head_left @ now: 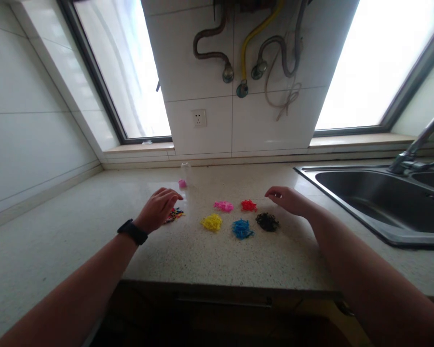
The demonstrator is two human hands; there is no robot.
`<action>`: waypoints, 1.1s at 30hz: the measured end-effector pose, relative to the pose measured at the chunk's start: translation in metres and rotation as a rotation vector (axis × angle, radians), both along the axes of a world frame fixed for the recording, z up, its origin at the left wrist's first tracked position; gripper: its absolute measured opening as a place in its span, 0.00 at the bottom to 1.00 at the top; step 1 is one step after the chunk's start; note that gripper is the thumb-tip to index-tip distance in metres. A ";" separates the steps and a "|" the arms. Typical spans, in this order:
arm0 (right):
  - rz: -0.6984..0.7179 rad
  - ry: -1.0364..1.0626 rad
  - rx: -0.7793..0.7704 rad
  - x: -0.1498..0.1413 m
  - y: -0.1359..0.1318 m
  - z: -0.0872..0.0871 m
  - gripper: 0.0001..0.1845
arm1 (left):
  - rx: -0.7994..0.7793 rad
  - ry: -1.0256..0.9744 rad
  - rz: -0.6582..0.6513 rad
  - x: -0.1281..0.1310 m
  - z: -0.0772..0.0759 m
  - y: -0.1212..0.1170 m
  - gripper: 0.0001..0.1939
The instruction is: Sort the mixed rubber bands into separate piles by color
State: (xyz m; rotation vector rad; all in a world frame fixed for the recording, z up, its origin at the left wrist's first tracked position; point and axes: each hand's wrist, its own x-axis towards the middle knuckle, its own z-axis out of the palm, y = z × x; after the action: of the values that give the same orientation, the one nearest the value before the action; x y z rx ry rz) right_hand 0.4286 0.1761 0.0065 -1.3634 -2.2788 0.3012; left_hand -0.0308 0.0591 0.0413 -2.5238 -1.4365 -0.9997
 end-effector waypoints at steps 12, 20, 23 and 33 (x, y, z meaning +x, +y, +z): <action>0.204 0.157 0.056 -0.089 -0.030 0.052 0.13 | -0.043 -0.206 0.413 -0.117 -0.034 0.028 0.29; 0.656 -0.111 0.119 -0.204 -0.052 0.059 0.14 | -0.095 -0.221 0.444 -0.128 -0.048 0.034 0.32; 0.740 -0.244 0.120 -0.233 -0.050 0.047 0.16 | -0.102 -0.210 0.423 -0.127 -0.050 0.034 0.32; 0.776 -0.448 0.109 -0.266 -0.048 0.030 0.17 | -0.092 -0.204 0.387 -0.133 -0.059 0.042 0.31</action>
State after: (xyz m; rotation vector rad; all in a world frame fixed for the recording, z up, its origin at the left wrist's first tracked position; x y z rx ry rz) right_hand 0.1623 0.1285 0.0364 -0.4579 -3.0766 0.1082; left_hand -0.1634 0.1011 -0.0180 -2.1191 -1.9707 -1.1607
